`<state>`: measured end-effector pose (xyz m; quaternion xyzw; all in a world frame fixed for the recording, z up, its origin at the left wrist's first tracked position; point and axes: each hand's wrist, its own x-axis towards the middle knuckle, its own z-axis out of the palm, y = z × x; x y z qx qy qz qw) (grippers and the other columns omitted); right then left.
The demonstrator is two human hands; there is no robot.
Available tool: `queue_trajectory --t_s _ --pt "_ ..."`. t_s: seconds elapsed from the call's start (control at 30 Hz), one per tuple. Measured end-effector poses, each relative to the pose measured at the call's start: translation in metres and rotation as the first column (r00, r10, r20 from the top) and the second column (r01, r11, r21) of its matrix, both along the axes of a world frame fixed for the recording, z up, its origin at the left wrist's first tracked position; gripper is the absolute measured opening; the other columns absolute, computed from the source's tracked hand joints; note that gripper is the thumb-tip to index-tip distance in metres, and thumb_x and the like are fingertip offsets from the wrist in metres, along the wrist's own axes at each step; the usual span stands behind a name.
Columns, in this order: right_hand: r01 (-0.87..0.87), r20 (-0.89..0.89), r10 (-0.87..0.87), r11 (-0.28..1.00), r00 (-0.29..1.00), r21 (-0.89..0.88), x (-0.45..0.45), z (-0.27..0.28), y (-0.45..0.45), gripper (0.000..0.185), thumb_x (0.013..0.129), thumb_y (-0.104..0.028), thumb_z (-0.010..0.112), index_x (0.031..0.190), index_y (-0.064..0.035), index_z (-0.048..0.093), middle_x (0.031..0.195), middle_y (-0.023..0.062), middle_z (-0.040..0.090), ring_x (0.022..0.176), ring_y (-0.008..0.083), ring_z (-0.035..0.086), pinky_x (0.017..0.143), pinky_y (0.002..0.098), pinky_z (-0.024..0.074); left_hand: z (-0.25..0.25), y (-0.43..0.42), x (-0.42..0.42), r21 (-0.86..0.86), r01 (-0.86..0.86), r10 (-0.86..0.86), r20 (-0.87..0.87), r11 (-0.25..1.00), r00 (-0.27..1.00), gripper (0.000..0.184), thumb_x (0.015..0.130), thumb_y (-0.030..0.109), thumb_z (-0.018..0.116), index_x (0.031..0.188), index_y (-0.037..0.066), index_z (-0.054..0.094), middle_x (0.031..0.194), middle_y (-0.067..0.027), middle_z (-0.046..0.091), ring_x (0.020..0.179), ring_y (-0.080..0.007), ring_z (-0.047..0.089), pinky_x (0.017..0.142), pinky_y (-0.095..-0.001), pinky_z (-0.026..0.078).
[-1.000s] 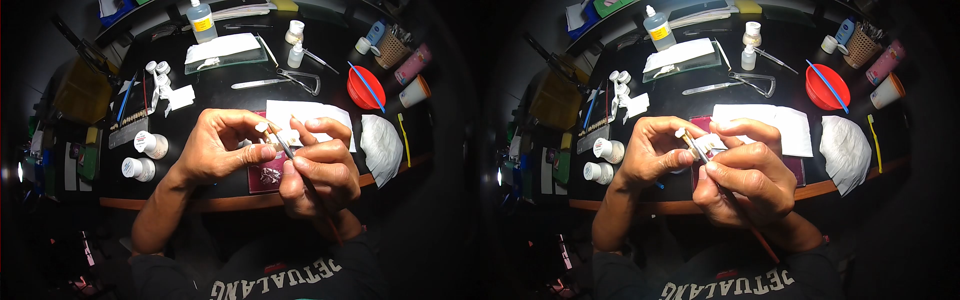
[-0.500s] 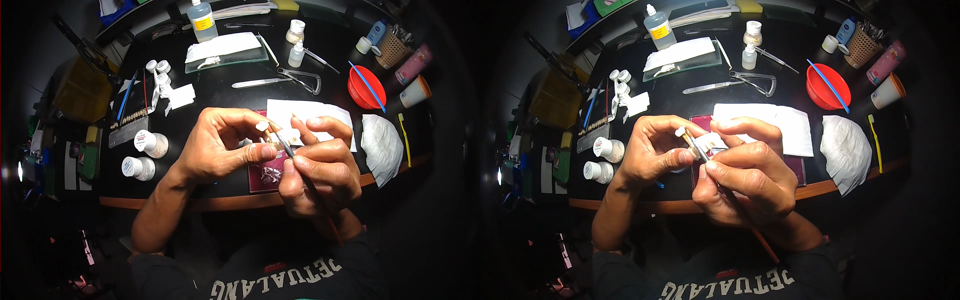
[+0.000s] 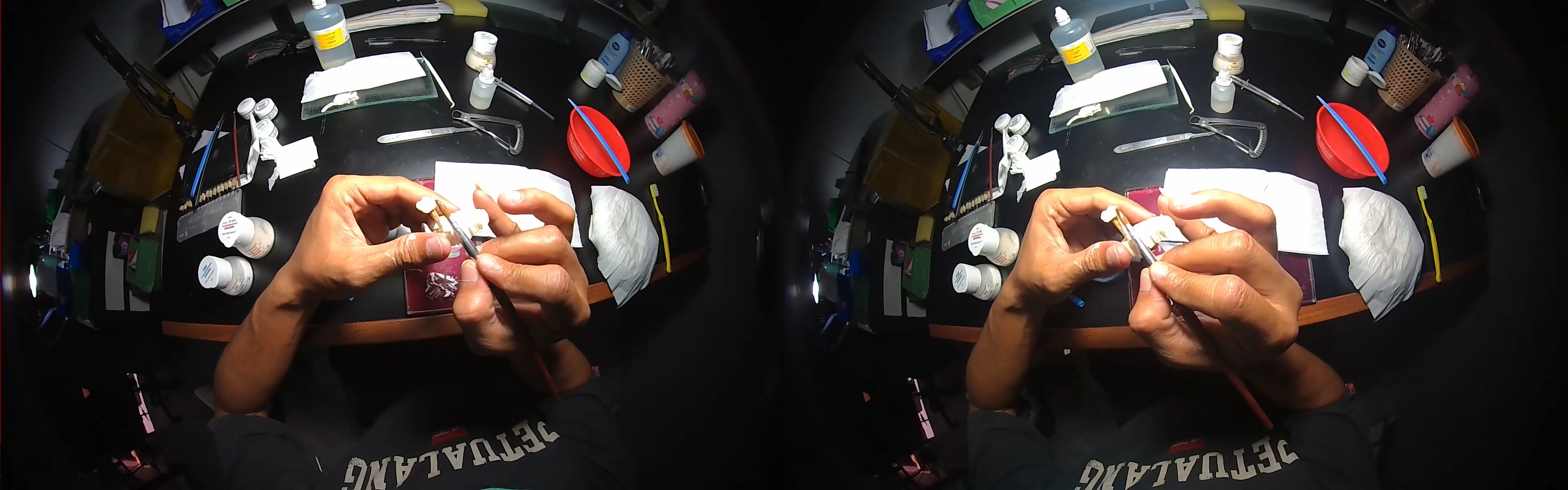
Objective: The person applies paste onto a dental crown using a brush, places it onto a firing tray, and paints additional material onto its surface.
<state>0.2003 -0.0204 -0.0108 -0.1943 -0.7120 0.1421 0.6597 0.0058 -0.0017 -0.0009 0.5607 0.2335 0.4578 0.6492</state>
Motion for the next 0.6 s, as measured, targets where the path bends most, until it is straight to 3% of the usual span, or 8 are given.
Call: queue_trajectory --t_s 0.27,0.37,0.47,0.6 --pt "-0.011 -0.01 0.011 1.0 1.0 -0.002 0.0011 0.0005 -0.0006 0.025 0.07 0.009 0.074 0.092 -0.0019 0.066 0.088 0.0119 0.065 0.109 0.0357 0.062 0.09 0.0502 0.0626 0.0003 0.0004 -0.0002 0.005 0.0 0.0 -0.012 1.0 1.0 0.027 0.086 0.003 0.08 0.11 -0.005 0.07 0.101 -0.0117 0.072 0.092 -0.0145 0.068 0.083 -0.0286 0.057" --pt "-0.004 -0.005 0.004 1.0 1.0 -0.004 0.0009 0.0015 -0.0006 0.026 0.07 0.01 0.073 0.092 -0.0019 0.066 0.088 0.0121 0.065 0.109 0.0358 0.062 0.09 0.0499 0.0627 0.0016 0.0004 -0.0027 -0.03 0.01 -0.012 -0.075 1.0 0.997 0.04 0.085 0.017 0.084 0.113 -0.006 0.068 0.103 -0.0111 0.071 0.096 -0.0159 0.067 0.088 -0.0314 0.053" --pt "-0.008 0.002 0.008 1.0 1.0 -0.004 0.0011 0.0017 -0.0004 0.026 0.07 0.01 0.073 0.092 -0.0019 0.066 0.088 0.0124 0.066 0.109 0.0358 0.062 0.09 0.0495 0.0629 -0.0013 0.0003 0.0002 0.002 -0.009 0.009 -0.015 1.0 1.0 0.026 0.086 0.003 0.08 0.109 -0.005 0.07 0.1 -0.0113 0.072 0.091 -0.0137 0.068 0.082 -0.0277 0.057" --pt "-0.004 -0.006 0.004 1.0 1.0 0.004 0.0008 0.0005 0.0007 0.027 0.07 0.011 0.073 0.093 -0.0019 0.065 0.088 0.0126 0.066 0.108 0.036 0.063 0.09 0.049 0.0629 0.0014 -0.0008 0.0008 0.003 -0.013 0.013 -0.015 1.0 1.0 0.026 0.086 0.003 0.08 0.109 -0.006 0.07 0.1 -0.0112 0.072 0.09 -0.0136 0.068 0.082 -0.0277 0.057"
